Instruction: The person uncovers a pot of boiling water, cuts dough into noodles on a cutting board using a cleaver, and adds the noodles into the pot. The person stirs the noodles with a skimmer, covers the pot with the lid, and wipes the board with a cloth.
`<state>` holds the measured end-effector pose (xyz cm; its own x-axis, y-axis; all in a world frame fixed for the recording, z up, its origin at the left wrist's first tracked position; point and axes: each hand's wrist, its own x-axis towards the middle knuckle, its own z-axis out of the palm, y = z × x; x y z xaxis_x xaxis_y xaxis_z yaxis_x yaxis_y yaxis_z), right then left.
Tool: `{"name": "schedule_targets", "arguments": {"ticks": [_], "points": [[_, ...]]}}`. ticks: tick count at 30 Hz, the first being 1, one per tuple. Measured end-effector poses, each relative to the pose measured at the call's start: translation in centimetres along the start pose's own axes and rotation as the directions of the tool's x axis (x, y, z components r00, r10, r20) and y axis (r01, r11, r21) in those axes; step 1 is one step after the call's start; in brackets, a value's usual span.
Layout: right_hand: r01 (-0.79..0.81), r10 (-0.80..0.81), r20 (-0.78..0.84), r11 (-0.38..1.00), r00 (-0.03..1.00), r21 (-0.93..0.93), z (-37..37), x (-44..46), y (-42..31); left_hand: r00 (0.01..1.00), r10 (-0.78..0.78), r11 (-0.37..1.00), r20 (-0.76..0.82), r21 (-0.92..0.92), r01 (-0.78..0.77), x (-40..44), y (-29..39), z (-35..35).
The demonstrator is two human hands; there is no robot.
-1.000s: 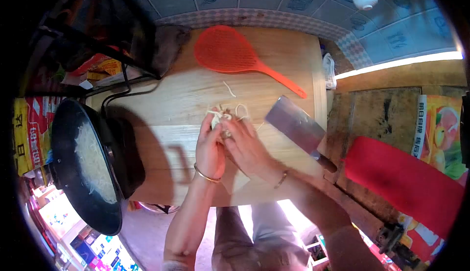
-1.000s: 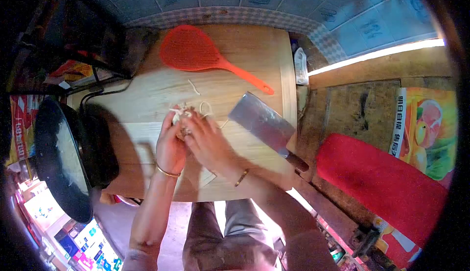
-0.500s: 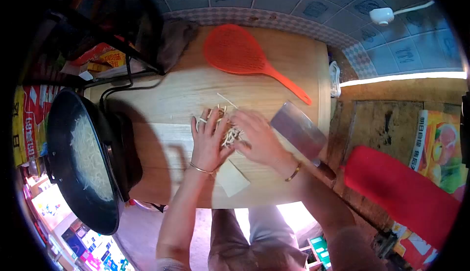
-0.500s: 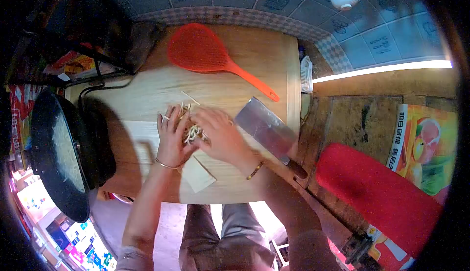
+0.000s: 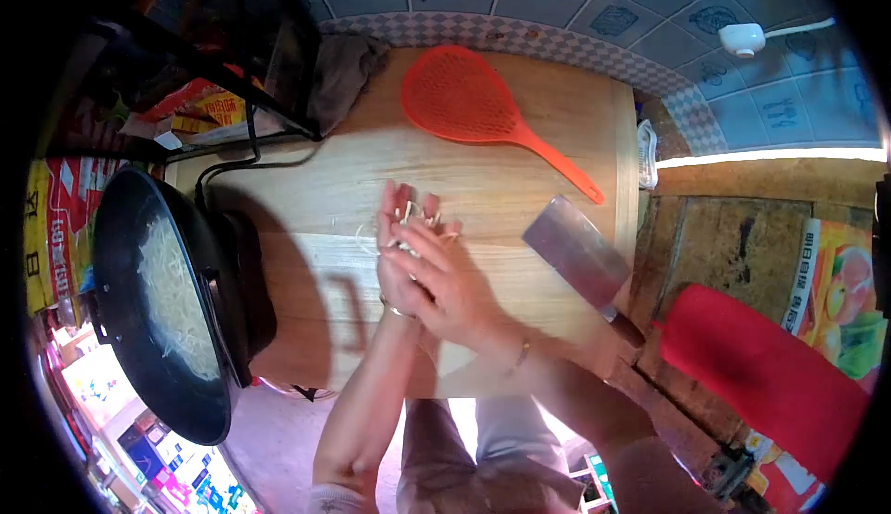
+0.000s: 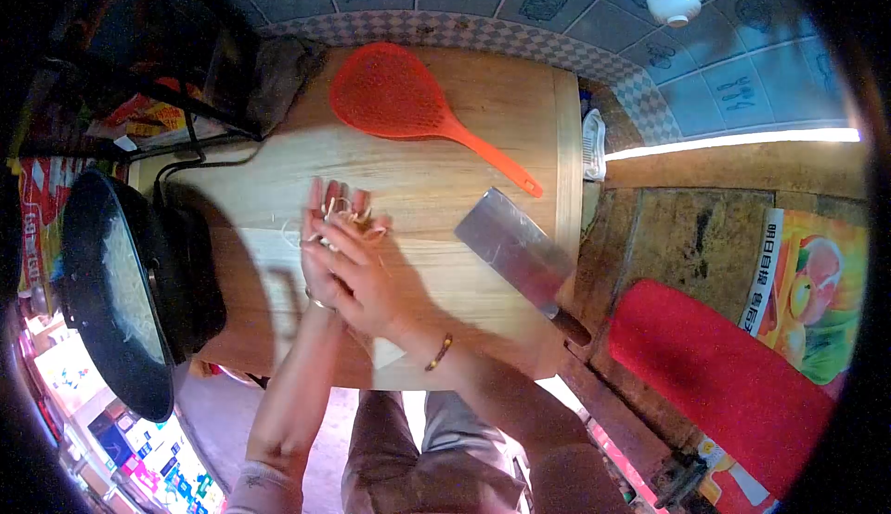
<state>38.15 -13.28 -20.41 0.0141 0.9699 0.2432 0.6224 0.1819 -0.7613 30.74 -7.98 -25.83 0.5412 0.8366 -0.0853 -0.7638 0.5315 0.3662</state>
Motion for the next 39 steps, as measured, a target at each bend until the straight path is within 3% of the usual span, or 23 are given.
{"name": "schedule_targets", "arguments": {"ticks": [1, 2, 3, 4, 6, 7, 8, 10, 12, 15, 17, 18, 20, 22, 24, 26, 28, 29, 30, 32, 34, 37, 39], "points": [[-0.085, 0.085, -0.039, 0.996, 0.996, 0.009, -0.5, 0.7, 0.9, 0.998, -0.062, 0.997, -0.023, -0.053, 0.060, -0.8, -0.2, 1.1], [-0.167, 0.169, -0.079, 0.986, 0.982, 0.021, -1.0, 2.0, 2.3, 0.904, -0.120, 0.962, -0.410, 0.178, 0.209, -2.6, -0.6, 4.7], [-0.271, 0.348, -0.185, 0.899, 0.919, 0.344, -0.5, 3.2, 2.7, 0.905, -0.133, 0.949, -0.405, 0.211, 0.234, -2.9, -0.7, 5.4], [-0.285, 0.350, -0.172, 0.904, 0.921, 0.318, -0.7, 3.1, 2.5, 0.906, -0.134, 0.949, -0.402, 0.211, 0.234, -2.6, -0.2, 5.4], [-0.248, 0.270, -0.157, 0.957, 0.950, 0.150, -0.2, 1.2, -0.9, 0.934, -0.016, 0.876, -0.358, 0.445, 0.185, -1.5, 0.9, 5.0], [-0.149, 0.145, -0.042, 0.979, 0.989, -0.140, -1.1, 0.6, -1.6, 0.932, -0.016, 0.878, -0.362, 0.442, 0.187, -1.8, 0.9, 5.4], [-0.152, 0.148, -0.037, 0.979, 0.988, -0.137, -0.9, 0.4, -0.7, 0.916, -0.086, 0.922, -0.392, 0.316, 0.222, -2.2, 0.7, 6.0], [-0.321, 0.344, -0.088, 0.925, 0.935, 0.205, -0.2, 1.5, 2.5, 0.884, -0.228, 0.959, -0.408, 0.064, 0.277, -2.5, 0.3, 7.1], [-0.411, 0.501, -0.199, 0.836, 0.842, 0.363, 0.0, 2.1, 4.0, 0.898, -0.156, 0.910, -0.411, 0.294, 0.293, -2.8, -0.3, 8.7], [-0.343, 0.363, -0.052, 0.911, 0.930, 0.227, -2.0, -0.1, 3.8, 0.863, -0.123, 0.659, -0.490, 0.610, 0.440, -2.1, 2.8, 4.4], [-0.352, 0.363, -0.197, 0.932, 0.911, 0.087, -2.6, -3.1, 6.2, 0.980, -0.071, -0.035, -0.184, 0.983, 0.182, -1.6, 5.3, 2.7], [-0.347, 0.358, -0.194, 0.933, 0.913, 0.089, -3.1, -3.9, 5.8, 0.981, -0.064, -0.036, -0.186, 0.982, 0.184, -1.8, 6.2, 2.5], [-0.150, 0.257, 0.159, 0.860, 0.953, -0.488, -3.8, -5.5, 4.4, 0.959, -0.283, -0.646, 0.014, 0.737, -0.201, -2.2, 7.6, 2.2], [-0.038, 0.226, 0.316, 0.862, 0.922, -0.506, -3.3, -4.8, 4.4, 0.943, -0.321, -0.669, 0.087, 0.683, -0.291, -1.5, 7.2, 0.5], [-0.142, 0.197, 0.059, 0.857, 0.979, -0.495, -1.7, -2.5, 5.8, 0.962, -0.170, -0.616, 0.213, 0.739, -0.273, 0.2, 6.3, -0.9], [-0.223, 0.281, 0.073, 0.873, 0.957, -0.435, -0.1, 0.7, 6.1, 0.962, -0.179, -0.544, 0.207, 0.794, -0.272, 1.7, 4.6, -2.2], [-0.230, 0.231, -0.057, 0.973, 0.971, 0.031, 1.9, 2.4, 6.0, 0.965, 0.031, 0.001, 0.261, 0.965, -0.261, 2.0, 2.2, -2.0], [-0.234, 0.236, -0.056, 0.972, 0.970, 0.030, 2.5, 2.5, 5.1, 0.966, 0.029, 0.004, 0.258, 0.966, -0.258, 1.9, 1.9, -1.7], [-0.218, 0.222, -0.068, 0.974, 0.973, 0.060, 2.6, 2.4, 3.7, 0.984, 0.169, 0.389, 0.057, 0.914, -0.119, 2.2, 1.7, -1.1], [-0.068, 0.068, -0.036, 0.998, 0.997, 0.001, 3.1, 1.0, 2.0, 0.898, 0.155, 0.941, -0.412, 0.338, -0.008, 2.8, 1.6, 0.3], [0.006, -0.005, 0.013, 0.999, 1.000, -0.039, 2.0, 1.0, 2.2, 0.895, 0.169, 0.957, -0.412, 0.287, -0.049, 1.3, 1.8, 2.5], [-0.372, 0.439, -0.201, 0.879, 0.876, 0.299, 0.9, 3.2, 4.3, 0.957, -0.044, 0.794, -0.285, 0.572, 0.207, -2.3, 0.3, 4.5], [-0.238, 0.286, -0.165, 0.935, 0.944, 0.262, 1.5, 1.6, 1.5, 0.939, -0.024, 0.881, -0.342, 0.437, 0.182, -1.5, 1.3, 4.6]]}}
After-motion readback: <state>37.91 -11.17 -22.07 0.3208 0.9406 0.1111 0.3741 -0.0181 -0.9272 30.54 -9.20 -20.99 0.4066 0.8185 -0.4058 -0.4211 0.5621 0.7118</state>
